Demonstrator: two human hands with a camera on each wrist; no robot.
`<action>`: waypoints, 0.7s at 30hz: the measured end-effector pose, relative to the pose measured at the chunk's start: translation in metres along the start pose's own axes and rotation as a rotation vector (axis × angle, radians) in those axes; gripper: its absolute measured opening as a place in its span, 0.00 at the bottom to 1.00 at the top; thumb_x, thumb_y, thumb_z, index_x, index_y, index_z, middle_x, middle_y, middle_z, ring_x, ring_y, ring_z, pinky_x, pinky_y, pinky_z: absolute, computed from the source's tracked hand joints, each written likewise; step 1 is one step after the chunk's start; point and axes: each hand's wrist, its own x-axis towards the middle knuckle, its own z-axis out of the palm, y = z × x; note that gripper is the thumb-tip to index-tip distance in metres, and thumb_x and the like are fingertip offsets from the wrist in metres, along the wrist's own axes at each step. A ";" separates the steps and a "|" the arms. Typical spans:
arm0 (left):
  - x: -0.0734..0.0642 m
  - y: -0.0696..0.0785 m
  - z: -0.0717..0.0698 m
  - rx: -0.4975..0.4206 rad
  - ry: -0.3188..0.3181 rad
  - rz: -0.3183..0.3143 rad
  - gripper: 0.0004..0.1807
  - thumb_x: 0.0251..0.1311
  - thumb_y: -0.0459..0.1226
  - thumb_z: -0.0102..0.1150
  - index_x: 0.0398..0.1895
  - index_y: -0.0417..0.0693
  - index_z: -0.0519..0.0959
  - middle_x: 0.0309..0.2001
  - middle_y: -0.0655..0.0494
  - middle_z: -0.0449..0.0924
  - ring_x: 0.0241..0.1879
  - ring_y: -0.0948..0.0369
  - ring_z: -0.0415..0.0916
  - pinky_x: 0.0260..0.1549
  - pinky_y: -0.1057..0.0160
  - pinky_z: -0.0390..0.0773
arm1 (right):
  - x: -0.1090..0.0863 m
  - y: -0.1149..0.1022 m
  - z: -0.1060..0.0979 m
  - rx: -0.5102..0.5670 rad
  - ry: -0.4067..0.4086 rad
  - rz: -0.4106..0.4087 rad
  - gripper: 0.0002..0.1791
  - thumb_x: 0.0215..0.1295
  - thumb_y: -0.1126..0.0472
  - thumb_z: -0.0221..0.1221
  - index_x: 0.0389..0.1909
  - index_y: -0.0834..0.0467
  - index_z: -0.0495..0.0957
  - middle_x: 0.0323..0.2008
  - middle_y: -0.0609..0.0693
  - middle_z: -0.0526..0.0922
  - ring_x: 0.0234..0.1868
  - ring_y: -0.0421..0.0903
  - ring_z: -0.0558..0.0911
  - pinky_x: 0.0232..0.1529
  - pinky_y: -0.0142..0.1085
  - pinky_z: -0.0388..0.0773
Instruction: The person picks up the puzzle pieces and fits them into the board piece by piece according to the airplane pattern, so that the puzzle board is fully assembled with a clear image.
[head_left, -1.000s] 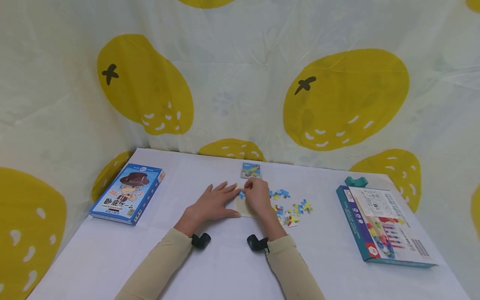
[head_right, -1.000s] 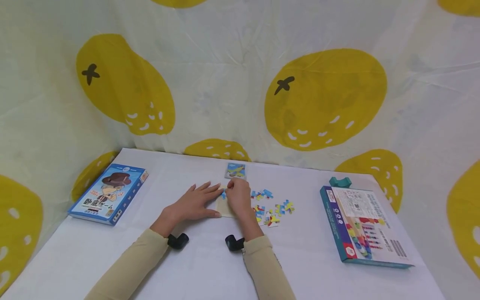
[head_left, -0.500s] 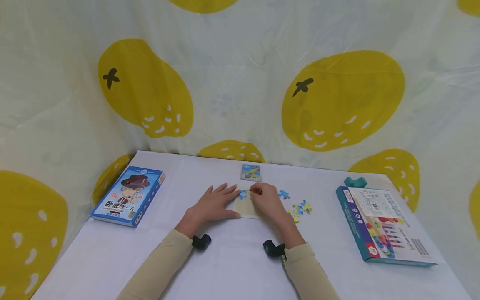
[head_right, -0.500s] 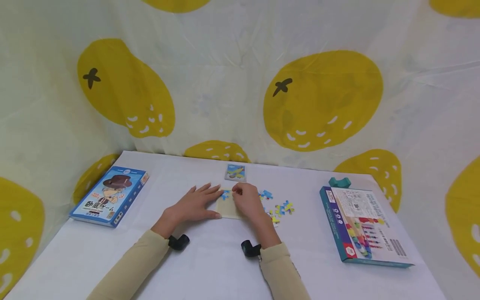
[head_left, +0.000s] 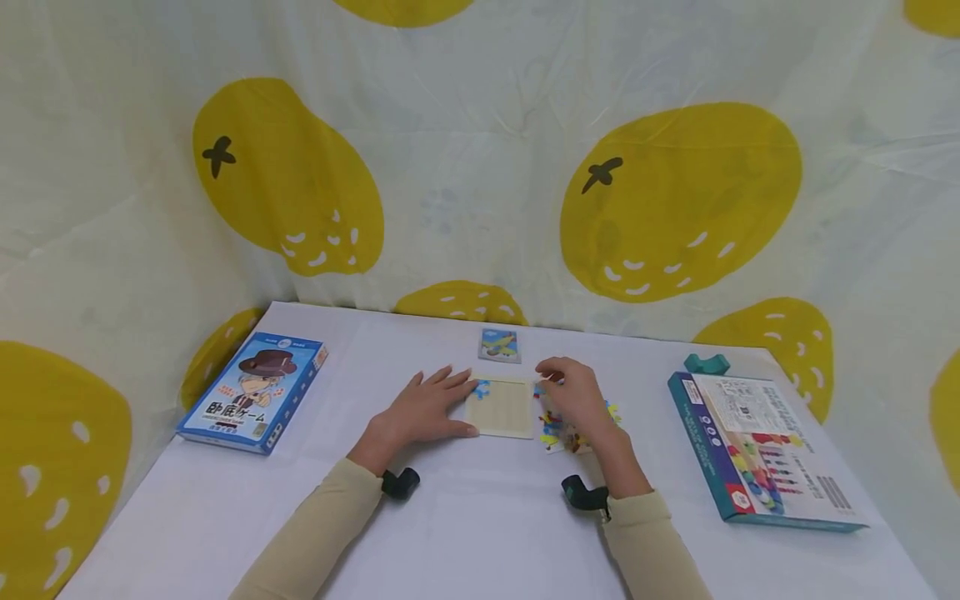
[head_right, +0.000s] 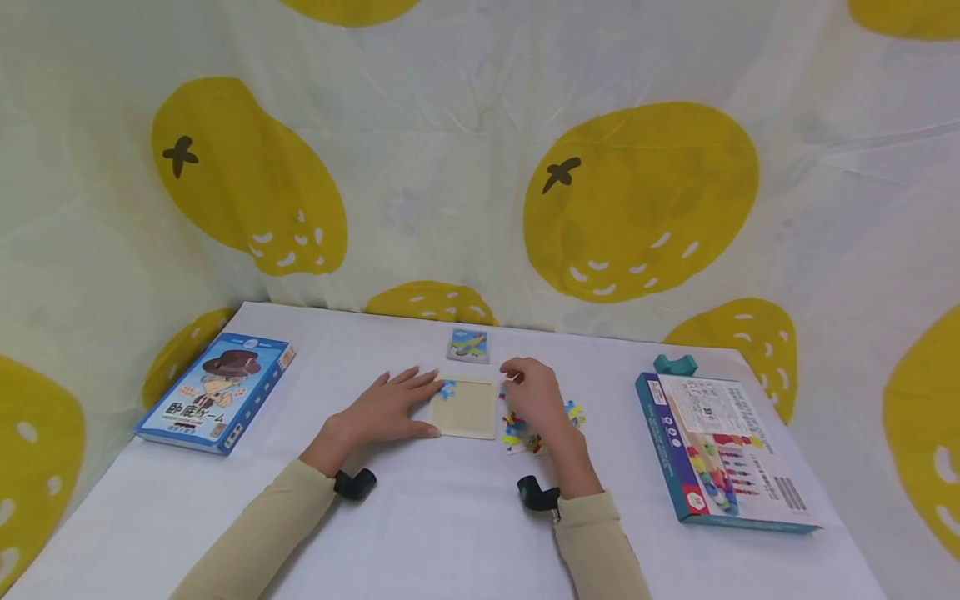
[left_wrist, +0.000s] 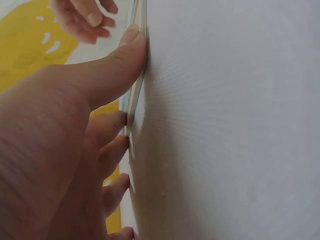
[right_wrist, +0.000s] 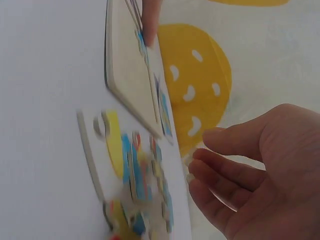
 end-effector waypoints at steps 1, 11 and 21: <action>0.000 0.000 0.000 0.001 -0.002 -0.002 0.48 0.57 0.70 0.54 0.78 0.66 0.55 0.80 0.66 0.50 0.80 0.53 0.45 0.74 0.36 0.48 | 0.000 0.004 -0.003 -0.016 0.007 0.010 0.13 0.65 0.69 0.59 0.50 0.62 0.83 0.46 0.58 0.85 0.46 0.53 0.81 0.49 0.47 0.79; -0.001 0.001 0.000 -0.023 0.001 -0.004 0.48 0.57 0.69 0.55 0.78 0.65 0.55 0.80 0.63 0.50 0.80 0.52 0.45 0.74 0.36 0.47 | 0.000 0.025 -0.013 -0.144 -0.017 0.212 0.17 0.62 0.67 0.60 0.53 0.62 0.81 0.51 0.61 0.80 0.51 0.56 0.77 0.57 0.52 0.76; -0.002 0.004 0.000 -0.022 0.027 0.086 0.41 0.61 0.63 0.56 0.76 0.67 0.60 0.79 0.64 0.54 0.79 0.50 0.48 0.72 0.34 0.50 | -0.003 0.026 -0.011 -0.121 -0.023 0.249 0.16 0.62 0.68 0.62 0.51 0.65 0.81 0.49 0.62 0.82 0.48 0.55 0.77 0.55 0.51 0.76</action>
